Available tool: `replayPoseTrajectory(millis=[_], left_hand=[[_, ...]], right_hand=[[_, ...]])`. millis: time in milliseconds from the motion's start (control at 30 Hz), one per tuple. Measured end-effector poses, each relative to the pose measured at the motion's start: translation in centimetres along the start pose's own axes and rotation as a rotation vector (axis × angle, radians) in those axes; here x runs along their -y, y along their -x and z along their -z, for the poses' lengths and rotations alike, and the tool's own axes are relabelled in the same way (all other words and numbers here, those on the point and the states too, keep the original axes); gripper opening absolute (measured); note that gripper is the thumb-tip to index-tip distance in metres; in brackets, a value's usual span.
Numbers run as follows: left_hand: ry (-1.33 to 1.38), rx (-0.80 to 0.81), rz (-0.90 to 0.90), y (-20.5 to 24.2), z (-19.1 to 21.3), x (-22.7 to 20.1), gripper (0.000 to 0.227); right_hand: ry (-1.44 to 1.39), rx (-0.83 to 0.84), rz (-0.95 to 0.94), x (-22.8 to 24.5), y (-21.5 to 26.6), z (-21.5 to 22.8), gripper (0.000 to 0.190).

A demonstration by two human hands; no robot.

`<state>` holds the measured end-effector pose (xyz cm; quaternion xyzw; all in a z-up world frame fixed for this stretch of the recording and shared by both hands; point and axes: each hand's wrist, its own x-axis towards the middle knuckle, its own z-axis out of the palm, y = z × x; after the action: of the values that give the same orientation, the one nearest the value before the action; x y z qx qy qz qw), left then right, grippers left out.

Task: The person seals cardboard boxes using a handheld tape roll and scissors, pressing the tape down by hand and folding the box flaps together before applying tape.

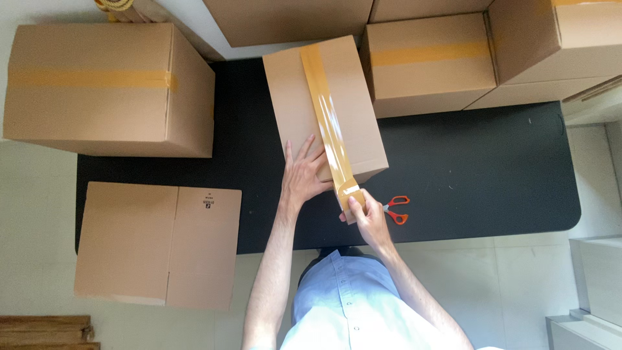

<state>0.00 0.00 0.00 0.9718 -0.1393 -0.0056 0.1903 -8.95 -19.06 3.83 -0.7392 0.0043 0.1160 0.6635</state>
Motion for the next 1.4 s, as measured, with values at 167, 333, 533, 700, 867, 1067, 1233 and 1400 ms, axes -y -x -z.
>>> replayPoseTrajectory(millis=[167,333,533,700,867,1067,1233,1400], left_hand=[[0.017,-0.019,0.024,-0.2,0.2,-0.2,0.075],[0.052,-0.063,0.048,-0.5,-0.1,-0.4,0.070],[0.047,-0.064,0.015,-0.6,-0.1,-0.3,0.075],[0.016,-0.067,0.007,-0.5,-0.2,-0.3,0.075],[0.006,-0.074,0.027,-0.5,-0.9,-0.2,0.077],[0.024,-0.050,0.038,-0.2,-0.4,-0.5,0.076],[0.034,-0.029,0.039,-0.3,-0.1,-0.6,0.078],[0.027,0.019,0.022,-0.4,0.4,-0.5,0.083]], right_hand=[[0.012,0.003,-0.011,1.6,0.4,-0.2,0.027],[-0.026,-0.012,-0.083,1.2,1.4,-0.5,0.031],[0.040,-0.046,-0.029,0.8,1.6,0.3,0.030],[0.042,-0.064,-0.074,0.8,1.8,0.0,0.031],[0.054,-0.101,-0.099,0.9,2.2,-0.4,0.034],[0.067,-0.120,-0.111,0.7,2.4,-0.8,0.036],[0.051,-0.123,-0.129,-0.5,2.3,-0.7,0.035],[0.063,-0.141,-0.125,0.5,2.4,-0.6,0.034]])
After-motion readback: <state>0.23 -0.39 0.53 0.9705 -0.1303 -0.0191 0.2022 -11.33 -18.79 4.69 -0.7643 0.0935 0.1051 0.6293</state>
